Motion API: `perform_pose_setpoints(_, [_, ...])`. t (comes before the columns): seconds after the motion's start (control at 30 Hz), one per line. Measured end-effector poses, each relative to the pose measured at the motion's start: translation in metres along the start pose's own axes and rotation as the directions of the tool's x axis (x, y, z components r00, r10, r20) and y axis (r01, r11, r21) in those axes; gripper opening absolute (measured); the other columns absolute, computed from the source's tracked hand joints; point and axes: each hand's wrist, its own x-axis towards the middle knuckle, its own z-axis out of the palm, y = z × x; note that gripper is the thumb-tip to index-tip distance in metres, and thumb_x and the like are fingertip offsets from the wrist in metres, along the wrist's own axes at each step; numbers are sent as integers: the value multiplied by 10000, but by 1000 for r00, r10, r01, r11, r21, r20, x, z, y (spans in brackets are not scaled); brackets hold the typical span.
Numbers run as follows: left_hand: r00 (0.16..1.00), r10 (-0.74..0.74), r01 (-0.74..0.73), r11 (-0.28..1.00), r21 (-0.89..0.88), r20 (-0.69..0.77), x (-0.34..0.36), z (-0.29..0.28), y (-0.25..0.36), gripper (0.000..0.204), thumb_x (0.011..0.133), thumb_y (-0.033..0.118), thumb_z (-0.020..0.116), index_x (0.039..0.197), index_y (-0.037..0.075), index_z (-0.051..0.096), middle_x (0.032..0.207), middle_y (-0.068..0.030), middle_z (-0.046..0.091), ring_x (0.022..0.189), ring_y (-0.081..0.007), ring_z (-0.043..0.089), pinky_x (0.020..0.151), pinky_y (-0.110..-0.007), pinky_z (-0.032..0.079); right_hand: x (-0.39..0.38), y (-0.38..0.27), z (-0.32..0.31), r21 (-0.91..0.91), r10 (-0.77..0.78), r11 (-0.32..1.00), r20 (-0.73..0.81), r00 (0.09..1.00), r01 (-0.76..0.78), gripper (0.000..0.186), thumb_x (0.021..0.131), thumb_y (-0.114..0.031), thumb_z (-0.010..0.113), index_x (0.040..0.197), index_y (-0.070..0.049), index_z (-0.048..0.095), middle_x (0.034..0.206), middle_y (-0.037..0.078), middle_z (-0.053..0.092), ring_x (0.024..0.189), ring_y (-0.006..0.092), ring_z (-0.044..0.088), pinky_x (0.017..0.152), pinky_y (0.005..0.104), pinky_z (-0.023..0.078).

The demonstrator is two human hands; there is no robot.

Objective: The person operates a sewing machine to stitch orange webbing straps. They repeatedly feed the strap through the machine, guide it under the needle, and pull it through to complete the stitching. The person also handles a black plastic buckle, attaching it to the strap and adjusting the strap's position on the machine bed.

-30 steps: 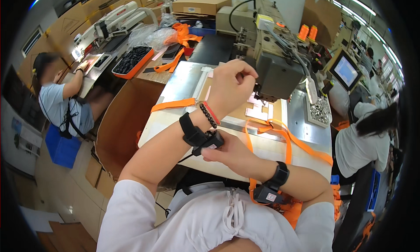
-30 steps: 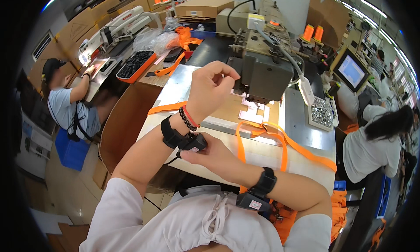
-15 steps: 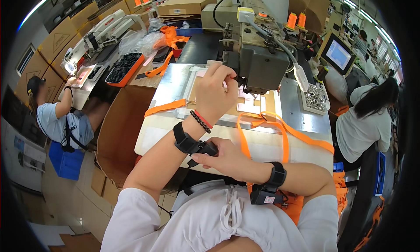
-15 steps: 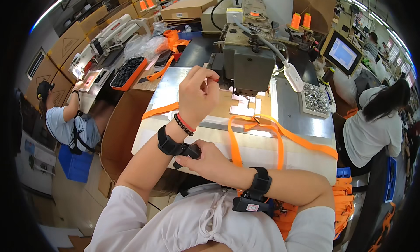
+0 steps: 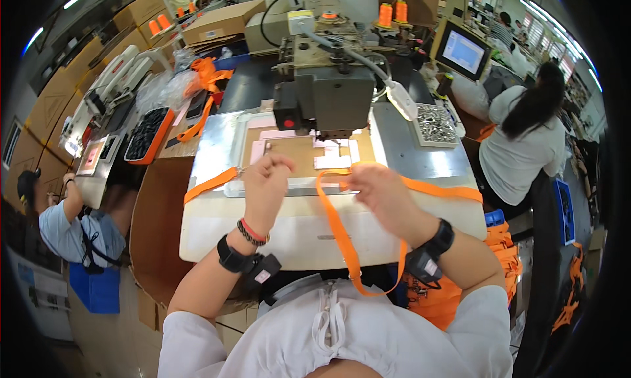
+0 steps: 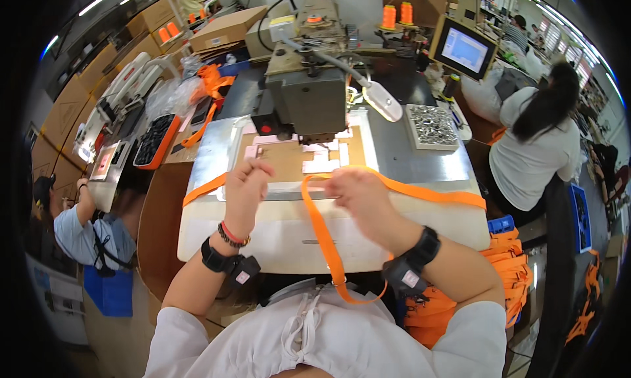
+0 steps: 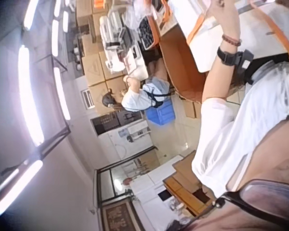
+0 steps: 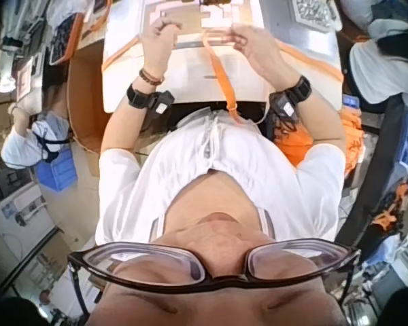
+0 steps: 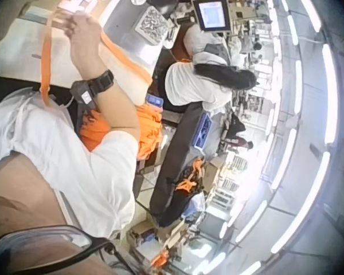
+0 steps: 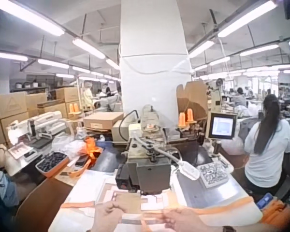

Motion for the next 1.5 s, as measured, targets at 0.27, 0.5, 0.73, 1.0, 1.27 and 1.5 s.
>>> perform_pose_setpoints(0.27, [904, 266, -420, 695, 583, 335, 15, 66, -44, 315, 783, 148, 686, 1088, 77, 654, 1043, -112, 565, 1072, -305, 519, 920, -420, 407, 33, -27, -89, -484, -199, 874, -292, 936, 35, 215, 851, -106, 690, 1038, -7, 647, 875, 28, 635, 800, 99, 603, 622, 241, 475])
perform_pose_setpoints(0.5, [820, 377, -571, 474, 670, 432, 29, 73, -49, 347, 777, 287, 758, 1060, 113, 661, 1059, -71, 578, 1057, -248, 533, 918, -437, 307, 81, -9, -77, -938, -310, 339, -34, 950, 77, 229, 858, -198, 535, 1001, -91, 679, 1066, 147, 662, 1020, 346, 623, 907, 433, 480])
perform_pose_setpoints(0.73, [862, 286, -489, 686, 538, 419, 49, 66, -56, 173, 852, 151, 687, 947, 9, 663, 840, -83, 640, 830, -254, 626, 747, -354, 473, 82, 2, -76, -967, -314, 246, -10, 950, 72, 250, 813, -96, 524, 1028, -98, 651, 1016, 85, 618, 939, 244, 584, 819, 395, 473])
perform_pose_setpoints(1.0, [932, 20, -187, 882, 433, 363, 37, 49, -44, 174, 883, 118, 663, 1024, 16, 668, 863, -126, 673, 725, -204, 665, 650, -299, 520, 66, -19, -65, -474, -224, 830, 199, 954, 294, 338, 795, 45, 587, 1126, -25, 593, 1101, 53, 573, 983, 99, 540, 850, 259, 466])
perform_pose_setpoints(1.27, [890, 21, -222, 894, 390, 456, 44, 44, -43, 199, 875, 90, 702, 1036, -22, 671, 828, -75, 691, 722, -94, 620, 664, -233, 499, 59, -22, -51, -755, -230, 365, 493, 839, 544, 490, 795, -52, 762, 1255, -61, 594, 1285, 117, 549, 1124, 220, 580, 926, 346, 491])
perform_pose_setpoints(1.5, [761, -298, 193, 952, 237, 577, 40, 37, -28, 195, 919, 136, 701, 1034, -16, 659, 836, -27, 670, 724, -67, 618, 653, -216, 506, 53, -27, -54, -635, 10, 706, 451, 892, 313, 238, 915, 6, 638, 1150, 43, 628, 1007, 100, 689, 893, 147, 650, 799, 273, 543])
